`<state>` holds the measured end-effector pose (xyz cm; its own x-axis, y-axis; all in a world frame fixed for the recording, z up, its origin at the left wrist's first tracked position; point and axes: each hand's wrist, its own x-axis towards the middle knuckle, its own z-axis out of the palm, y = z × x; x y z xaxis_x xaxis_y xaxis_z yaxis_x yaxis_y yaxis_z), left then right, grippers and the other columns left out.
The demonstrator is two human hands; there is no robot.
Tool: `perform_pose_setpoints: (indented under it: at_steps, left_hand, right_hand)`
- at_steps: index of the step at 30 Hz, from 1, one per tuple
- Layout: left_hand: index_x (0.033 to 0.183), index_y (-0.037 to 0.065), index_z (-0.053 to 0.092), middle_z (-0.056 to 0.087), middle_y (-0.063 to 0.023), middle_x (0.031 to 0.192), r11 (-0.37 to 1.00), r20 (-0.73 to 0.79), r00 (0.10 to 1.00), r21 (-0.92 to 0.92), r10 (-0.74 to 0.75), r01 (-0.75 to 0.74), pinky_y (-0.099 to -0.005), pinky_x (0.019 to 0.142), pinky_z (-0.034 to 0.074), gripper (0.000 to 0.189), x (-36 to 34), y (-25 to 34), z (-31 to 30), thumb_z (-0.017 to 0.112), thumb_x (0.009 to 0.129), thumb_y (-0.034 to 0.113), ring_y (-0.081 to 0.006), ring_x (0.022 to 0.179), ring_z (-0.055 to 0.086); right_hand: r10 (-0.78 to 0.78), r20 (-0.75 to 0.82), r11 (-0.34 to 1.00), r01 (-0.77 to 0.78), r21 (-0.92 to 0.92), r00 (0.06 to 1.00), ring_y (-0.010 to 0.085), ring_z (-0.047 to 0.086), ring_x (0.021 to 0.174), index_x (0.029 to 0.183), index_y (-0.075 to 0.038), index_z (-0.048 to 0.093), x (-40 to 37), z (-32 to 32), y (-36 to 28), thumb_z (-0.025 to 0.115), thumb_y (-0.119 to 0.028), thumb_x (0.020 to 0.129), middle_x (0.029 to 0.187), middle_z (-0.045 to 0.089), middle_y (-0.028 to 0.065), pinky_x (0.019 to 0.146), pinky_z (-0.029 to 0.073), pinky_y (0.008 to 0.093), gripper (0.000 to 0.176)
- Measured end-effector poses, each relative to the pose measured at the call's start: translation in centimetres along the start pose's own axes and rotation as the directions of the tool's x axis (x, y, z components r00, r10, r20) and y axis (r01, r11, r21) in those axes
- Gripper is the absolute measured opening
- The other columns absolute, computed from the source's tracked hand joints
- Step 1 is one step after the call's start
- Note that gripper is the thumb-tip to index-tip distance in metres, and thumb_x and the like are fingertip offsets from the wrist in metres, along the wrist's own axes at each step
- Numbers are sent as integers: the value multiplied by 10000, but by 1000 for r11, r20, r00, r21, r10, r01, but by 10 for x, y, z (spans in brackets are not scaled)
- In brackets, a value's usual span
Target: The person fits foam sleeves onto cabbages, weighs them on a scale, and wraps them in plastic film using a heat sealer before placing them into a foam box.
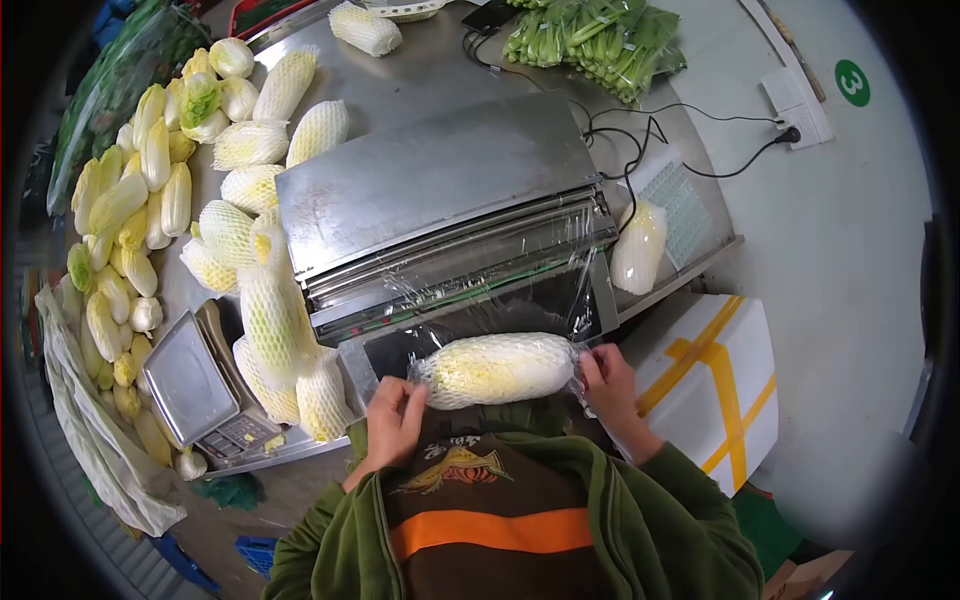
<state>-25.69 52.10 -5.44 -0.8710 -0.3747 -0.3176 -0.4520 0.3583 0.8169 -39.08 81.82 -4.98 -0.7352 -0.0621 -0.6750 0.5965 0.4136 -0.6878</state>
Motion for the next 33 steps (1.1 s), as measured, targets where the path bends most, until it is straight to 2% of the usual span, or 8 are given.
perform_pose_setpoints:
  at_steps: [3,14,19,20,23,30,32,33]
  left_hand:
    - [850,10,559,548,-157,676,993,-243,965,90,97,-77,-368,548,431,131,20,0,13,604,922,108,-331,594,552]
    - [802,94,521,546,-99,659,670,-83,780,573,620,-472,-426,538,446,127,76,-41,52,638,760,125,-298,609,568]
    - [1021,12,625,660,-150,867,876,-127,893,-178,432,-449,-362,700,521,226,60,-48,46,641,805,77,-307,784,668]
    - [1009,-4,613,672,-117,929,816,19,990,-569,141,-105,-362,757,529,217,48,-51,40,660,822,96,-238,881,670]
    - [1109,-10,597,651,-115,1105,-115,401,916,-910,9,399,-350,886,504,348,24,-76,20,697,831,173,-203,1028,633]
    - [1152,-10,582,633,-124,1151,-82,593,800,-796,93,599,-355,921,487,391,-22,-73,-26,682,845,209,-212,1062,619]
    - [1165,-10,577,628,-127,1164,-21,625,773,-776,110,630,-356,931,482,403,-31,-71,-37,678,849,219,-214,1071,615]
    - [1171,-10,575,626,-128,1170,20,646,753,-761,122,649,-357,936,480,409,-31,-71,-43,676,851,224,-215,1076,613]
  right_hand:
    - [-607,-223,769,493,-408,762,394,588,639,860,-14,560,19,16,14,619,-196,919,721,599,200,584,460,432,201]
    - [-836,-306,522,484,-702,457,319,574,615,751,-63,522,87,62,34,723,-183,813,671,572,124,544,441,387,242]
    - [-455,-15,684,359,635,891,160,617,990,1100,-40,580,41,86,30,599,-173,939,1080,646,68,875,504,320,209]
    - [-112,536,293,-488,822,836,191,622,1052,1211,-39,573,86,96,87,525,-190,975,1133,641,97,931,504,365,285]
    - [-868,186,496,820,286,460,184,627,992,1178,-50,611,71,130,84,606,-157,921,1145,636,95,923,491,326,278]
    - [-447,845,827,496,264,295,217,535,1181,1323,-3,500,21,118,34,546,-329,954,1310,553,148,1042,388,363,494]
    - [278,657,296,589,-752,701,207,610,1077,1252,-13,545,-39,102,-143,582,-315,916,1190,625,128,966,457,358,453]
    - [24,545,324,509,-797,838,212,634,1030,1217,-26,562,-29,90,-133,579,-303,905,1138,646,112,926,482,367,418]
